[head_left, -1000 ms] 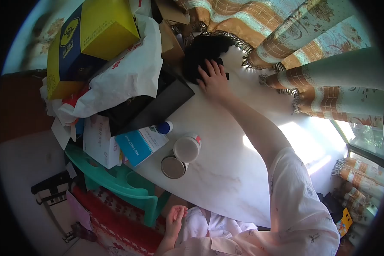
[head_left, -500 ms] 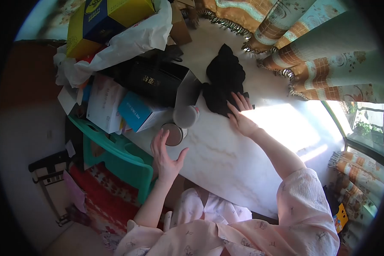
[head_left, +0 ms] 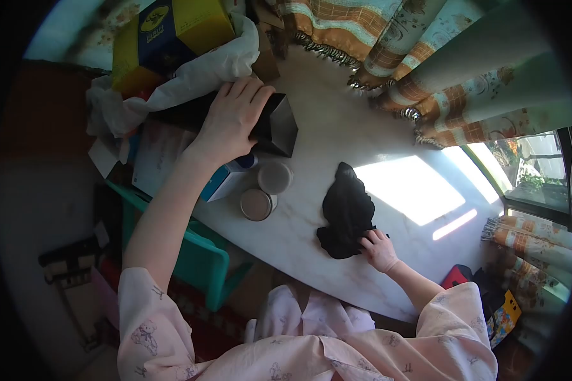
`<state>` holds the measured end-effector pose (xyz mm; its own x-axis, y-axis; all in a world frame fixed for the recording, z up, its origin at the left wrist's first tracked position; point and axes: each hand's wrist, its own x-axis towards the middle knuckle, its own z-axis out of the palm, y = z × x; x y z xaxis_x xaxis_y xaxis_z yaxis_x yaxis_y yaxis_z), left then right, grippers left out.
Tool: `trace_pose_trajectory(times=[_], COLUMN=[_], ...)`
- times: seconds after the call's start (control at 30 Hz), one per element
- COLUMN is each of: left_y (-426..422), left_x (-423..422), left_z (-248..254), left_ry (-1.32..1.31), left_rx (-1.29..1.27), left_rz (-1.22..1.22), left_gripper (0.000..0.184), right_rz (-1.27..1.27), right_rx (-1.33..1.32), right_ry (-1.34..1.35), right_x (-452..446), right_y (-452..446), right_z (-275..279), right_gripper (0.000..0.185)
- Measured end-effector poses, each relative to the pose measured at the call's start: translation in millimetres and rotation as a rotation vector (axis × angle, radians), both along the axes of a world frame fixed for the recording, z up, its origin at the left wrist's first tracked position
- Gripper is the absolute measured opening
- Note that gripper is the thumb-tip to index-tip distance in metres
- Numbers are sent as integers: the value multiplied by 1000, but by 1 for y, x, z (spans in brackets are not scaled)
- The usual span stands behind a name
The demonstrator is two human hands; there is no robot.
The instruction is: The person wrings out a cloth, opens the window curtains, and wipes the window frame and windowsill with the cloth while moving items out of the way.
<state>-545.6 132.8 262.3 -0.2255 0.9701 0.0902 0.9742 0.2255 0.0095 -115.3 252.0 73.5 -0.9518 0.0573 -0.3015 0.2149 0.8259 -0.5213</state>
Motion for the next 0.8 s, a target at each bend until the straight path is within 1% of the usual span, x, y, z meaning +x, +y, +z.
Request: trace_pose_trajectory(times=[0.03, 0.07, 0.1, 0.17, 0.2, 0.23, 0.27, 0.3, 0.37, 0.4, 0.43, 0.47, 0.53, 0.57, 0.6, 0.67, 0.8], left_y=[0, 0, -4, -18, -25, -32, -38, -43, -54, -61, -70, -81, -110, -125, -141, -172, -229], left_x=[-3, 0, 3, 11, 16, 21, 25, 29, 39, 43, 47, 52, 63, 68, 74, 85, 109], left_z=[-4, -3, -4, -3, -2, 0, 6, 14, 36, 42, 49, 53, 65, 70, 76, 86, 106], left_ry=[-23, -18, -10, 13, 14, -27, -67, -70, -309, -389, -471, -510, -492, -460, -414, -279, -1], left_rx=[32, 15, 55, 101, 95, 238, 383, 384, 555, 634, 710, 766, 855, 886, 912, 937, 923], left_rz=[-26, -6, -12, 14, 18, 59, 100, 106, 211, 248, 280, 318, 414, 459, 511, 606, 791], left_gripper=[88, 73, 71, 70, 70, 69, 68, 68, 61, 62, 64, 61, 55, 52, 49, 43, 31], right_rz=[-4, -231, -452, -735, -856, -977, -930, -870, -444, -289, -274, -275, -281, -184, -85, 20, 283], right_rx=[1, -92, -188, -306, -524, -741, -513, -281, 53, 145, 190, 174, 149, 121, 94, 38, 22], right_ry=[5, 50, 96, 171, 178, 179, 291, 400, 294, 290, 293, 304, 315, 352, 395, 413, 404], right_x=[-9, -21, -38, -78, -97, -111, -122, -132, -151, -159, -167, -178, -210, -228, -250, -293, -371], right_y=[4, 10, 16, 35, 49, 63, 74, 82, 93, 90, 84, 84, 85, 80, 77, 68, 35], right_z=[2, 5, 11, 32, 35, 34, 18, -1, -13, -27, -40, -53, -60, -54, -47, -35, -39], right_gripper=[29, 27, 24, 20, 20, 21, 26, 31, 40, 45, 50, 50, 51, 50, 49, 45, 40])
